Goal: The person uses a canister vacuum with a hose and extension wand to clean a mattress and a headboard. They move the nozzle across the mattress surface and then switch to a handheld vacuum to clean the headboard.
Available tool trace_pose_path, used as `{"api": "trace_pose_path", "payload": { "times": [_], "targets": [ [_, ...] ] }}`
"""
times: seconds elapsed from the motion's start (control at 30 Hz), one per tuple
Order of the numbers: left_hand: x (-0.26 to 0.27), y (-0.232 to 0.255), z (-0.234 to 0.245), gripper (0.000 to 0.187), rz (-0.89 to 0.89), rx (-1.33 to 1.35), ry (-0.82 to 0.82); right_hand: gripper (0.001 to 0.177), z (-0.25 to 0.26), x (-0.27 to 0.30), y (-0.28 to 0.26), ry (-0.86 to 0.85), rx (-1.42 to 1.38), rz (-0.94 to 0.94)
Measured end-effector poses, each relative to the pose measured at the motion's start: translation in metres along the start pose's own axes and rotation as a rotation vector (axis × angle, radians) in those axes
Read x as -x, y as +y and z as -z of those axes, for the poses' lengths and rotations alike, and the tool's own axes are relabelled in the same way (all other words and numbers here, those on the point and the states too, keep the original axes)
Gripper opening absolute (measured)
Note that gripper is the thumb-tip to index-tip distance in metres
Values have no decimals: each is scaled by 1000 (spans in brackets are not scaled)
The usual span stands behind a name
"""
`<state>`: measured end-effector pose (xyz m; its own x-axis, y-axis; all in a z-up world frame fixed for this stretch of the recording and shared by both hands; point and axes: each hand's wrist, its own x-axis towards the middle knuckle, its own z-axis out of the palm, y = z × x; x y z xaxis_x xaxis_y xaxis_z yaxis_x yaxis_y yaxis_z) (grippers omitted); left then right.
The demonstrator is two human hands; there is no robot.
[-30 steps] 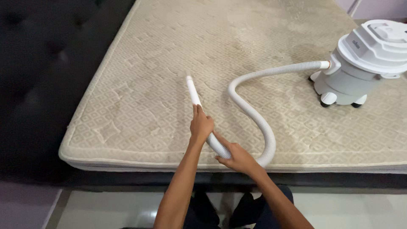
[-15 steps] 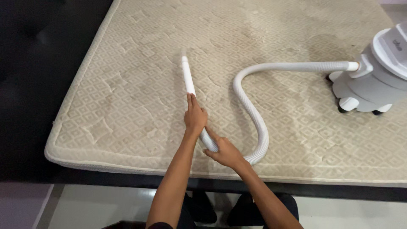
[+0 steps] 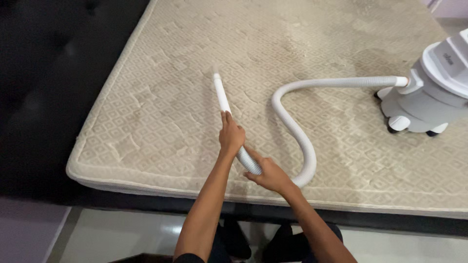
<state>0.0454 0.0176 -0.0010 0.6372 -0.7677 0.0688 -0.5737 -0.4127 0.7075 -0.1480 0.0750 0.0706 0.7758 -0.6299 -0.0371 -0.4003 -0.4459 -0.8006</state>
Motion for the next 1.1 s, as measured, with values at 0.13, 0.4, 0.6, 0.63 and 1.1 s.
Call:
{"api": "trace_pose_path", "payload": {
  "times": [0.13, 0.4, 0.6, 0.63, 1.1],
  "targets": [
    [1, 8, 0, 75, -28, 67, -11, 92, 16, 20, -17, 15, 38, -45],
    [21, 19, -2, 73, -161, 87, -61, 88, 28, 63, -23, 42, 79, 45],
    [33, 34, 2, 72, -160, 104, -90, 87, 32, 72, -20, 22, 120, -31],
    [33, 35, 0, 72, -158, 97, -86, 87, 32, 71, -19, 34, 117, -6],
    [0, 15, -23, 77, -81, -80, -145, 87, 7, 22, 17, 53, 73, -74]
  ]
}}
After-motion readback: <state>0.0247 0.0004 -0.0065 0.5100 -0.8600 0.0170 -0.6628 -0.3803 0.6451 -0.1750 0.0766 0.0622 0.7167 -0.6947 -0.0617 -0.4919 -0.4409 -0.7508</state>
